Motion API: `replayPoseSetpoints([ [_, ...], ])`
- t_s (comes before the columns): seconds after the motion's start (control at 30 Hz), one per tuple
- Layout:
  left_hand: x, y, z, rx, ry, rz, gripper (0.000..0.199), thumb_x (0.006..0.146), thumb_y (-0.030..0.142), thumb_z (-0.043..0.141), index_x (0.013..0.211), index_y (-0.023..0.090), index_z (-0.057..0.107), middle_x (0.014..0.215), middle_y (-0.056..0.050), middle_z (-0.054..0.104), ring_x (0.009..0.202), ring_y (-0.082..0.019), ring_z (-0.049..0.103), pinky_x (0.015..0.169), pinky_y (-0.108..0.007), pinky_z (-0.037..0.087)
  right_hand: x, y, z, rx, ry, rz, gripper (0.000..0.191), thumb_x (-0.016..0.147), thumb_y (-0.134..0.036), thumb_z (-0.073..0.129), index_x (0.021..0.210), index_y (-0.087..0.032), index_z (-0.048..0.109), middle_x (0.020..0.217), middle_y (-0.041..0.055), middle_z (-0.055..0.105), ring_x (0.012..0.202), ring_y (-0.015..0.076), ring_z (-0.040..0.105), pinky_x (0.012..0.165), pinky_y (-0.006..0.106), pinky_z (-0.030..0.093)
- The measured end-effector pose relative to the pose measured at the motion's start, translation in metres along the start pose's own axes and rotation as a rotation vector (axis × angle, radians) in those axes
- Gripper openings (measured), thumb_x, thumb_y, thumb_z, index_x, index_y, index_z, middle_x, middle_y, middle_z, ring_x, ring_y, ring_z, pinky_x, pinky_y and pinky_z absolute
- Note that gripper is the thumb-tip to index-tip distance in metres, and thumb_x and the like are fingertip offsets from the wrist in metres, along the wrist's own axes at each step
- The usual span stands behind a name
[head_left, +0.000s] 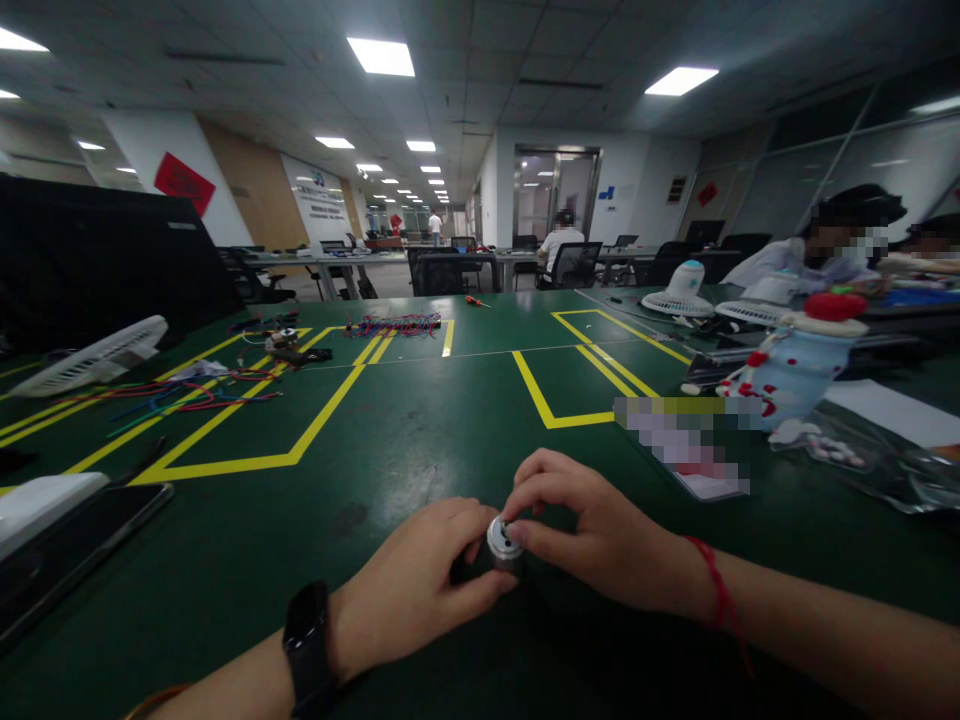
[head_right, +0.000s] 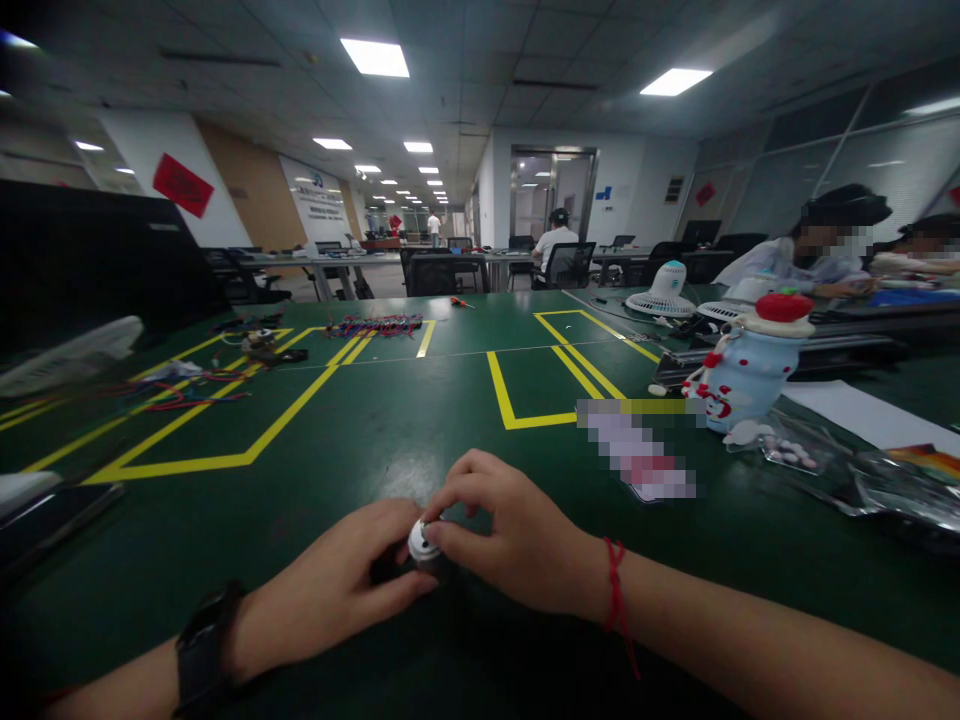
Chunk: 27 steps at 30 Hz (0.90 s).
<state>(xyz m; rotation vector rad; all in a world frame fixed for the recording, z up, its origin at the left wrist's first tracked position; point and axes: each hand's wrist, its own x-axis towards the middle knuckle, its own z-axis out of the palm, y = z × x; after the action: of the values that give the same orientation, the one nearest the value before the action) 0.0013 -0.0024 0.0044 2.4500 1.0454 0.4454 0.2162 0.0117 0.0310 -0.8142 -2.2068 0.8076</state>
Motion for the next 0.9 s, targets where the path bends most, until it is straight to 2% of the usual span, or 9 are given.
replayPoseSetpoints([
  [0.07,0.0,0.0,0.0,-0.003,0.002,0.005,0.014,0.092,0.032,0.058,0.091,0.019,0.055,0.084,0.0,0.056,0.074,-0.017,0.049,0.067,-0.028,0.035,0.0,-0.001,-0.002,0.015,-0.011,-0.002,0.009,0.086,-0.02,0.065,0.094,-0.02,0.07,0.098,0.0028,0.058,0.09,0.0147,0.057,0.079,0.028,0.047],
  [0.17,0.001,0.0,-0.001,-0.004,0.007,0.0,0.015,0.091,0.033,0.059,0.09,0.019,0.053,0.083,0.0,0.056,0.073,-0.017,0.048,0.065,-0.028,0.034,-0.002,0.005,-0.01,0.058,0.059,0.055,0.015,0.087,-0.027,0.065,0.099,-0.019,0.068,0.101,0.0036,0.06,0.088,0.0152,0.057,0.077,0.028,0.047],
  [0.33,0.001,-0.001,0.0,-0.009,0.009,-0.004,0.017,0.09,0.033,0.062,0.086,0.019,0.051,0.08,0.002,0.053,0.071,-0.016,0.047,0.063,-0.027,0.032,-0.006,0.035,-0.025,0.134,0.176,0.377,0.02,0.09,-0.034,0.058,0.091,-0.016,0.066,0.08,0.0014,0.063,0.073,0.0145,0.057,0.066,0.027,0.045],
  [0.43,0.001,-0.001,0.0,-0.014,0.008,-0.008,0.017,0.09,0.032,0.061,0.086,0.02,0.051,0.081,0.002,0.052,0.072,-0.016,0.047,0.063,-0.027,0.031,-0.007,0.05,-0.027,0.158,0.202,0.468,0.021,0.09,-0.033,0.057,0.088,-0.015,0.067,0.076,0.0002,0.062,0.068,0.0133,0.055,0.063,0.026,0.043],
  [0.6,0.003,0.0,-0.001,-0.01,-0.002,-0.02,0.017,0.09,0.032,0.061,0.086,0.02,0.051,0.081,0.002,0.052,0.072,-0.016,0.046,0.063,-0.027,0.031,-0.009,0.052,-0.024,0.142,0.132,0.441,0.023,0.091,-0.035,0.057,0.092,-0.016,0.068,0.079,0.0009,0.064,0.072,0.0138,0.057,0.066,0.027,0.044],
  [0.7,0.004,0.0,-0.001,-0.002,-0.005,-0.023,0.017,0.091,0.032,0.061,0.085,0.02,0.051,0.08,0.002,0.052,0.072,-0.016,0.046,0.063,-0.027,0.031,-0.009,0.049,-0.022,0.018,0.09,0.396,0.022,0.092,-0.033,0.055,0.091,-0.015,0.069,0.082,0.0029,0.065,0.074,0.0153,0.058,0.066,0.028,0.044],
  [0.8,0.003,0.001,-0.001,0.002,-0.001,-0.022,0.018,0.091,0.033,0.06,0.084,0.019,0.051,0.08,0.002,0.052,0.072,-0.016,0.046,0.063,-0.027,0.031,-0.007,0.041,-0.018,-0.188,-0.056,0.215,0.012,0.087,-0.026,0.062,0.088,-0.017,0.071,0.088,0.0044,0.065,0.08,0.0175,0.058,0.072,0.031,0.044],
  [0.87,0.003,0.001,-0.001,0.003,0.001,-0.021,0.018,0.091,0.033,0.06,0.084,0.019,0.051,0.08,0.002,0.053,0.072,-0.016,0.047,0.063,-0.027,0.032,-0.006,0.033,-0.015,-0.221,-0.135,0.089,0.009,0.086,-0.022,0.063,0.09,-0.018,0.071,0.091,0.0041,0.064,0.084,0.0174,0.058,0.076,0.031,0.044],
  [0.9,0.003,0.001,0.0,0.003,0.004,-0.021,0.017,0.09,0.033,0.061,0.085,0.019,0.052,0.08,0.002,0.053,0.071,-0.016,0.047,0.063,-0.027,0.032,-0.005,0.027,-0.013,-0.193,-0.125,0.049,0.01,0.088,-0.021,0.061,0.092,-0.018,0.07,0.091,0.0039,0.064,0.085,0.0168,0.058,0.077,0.031,0.045],
])
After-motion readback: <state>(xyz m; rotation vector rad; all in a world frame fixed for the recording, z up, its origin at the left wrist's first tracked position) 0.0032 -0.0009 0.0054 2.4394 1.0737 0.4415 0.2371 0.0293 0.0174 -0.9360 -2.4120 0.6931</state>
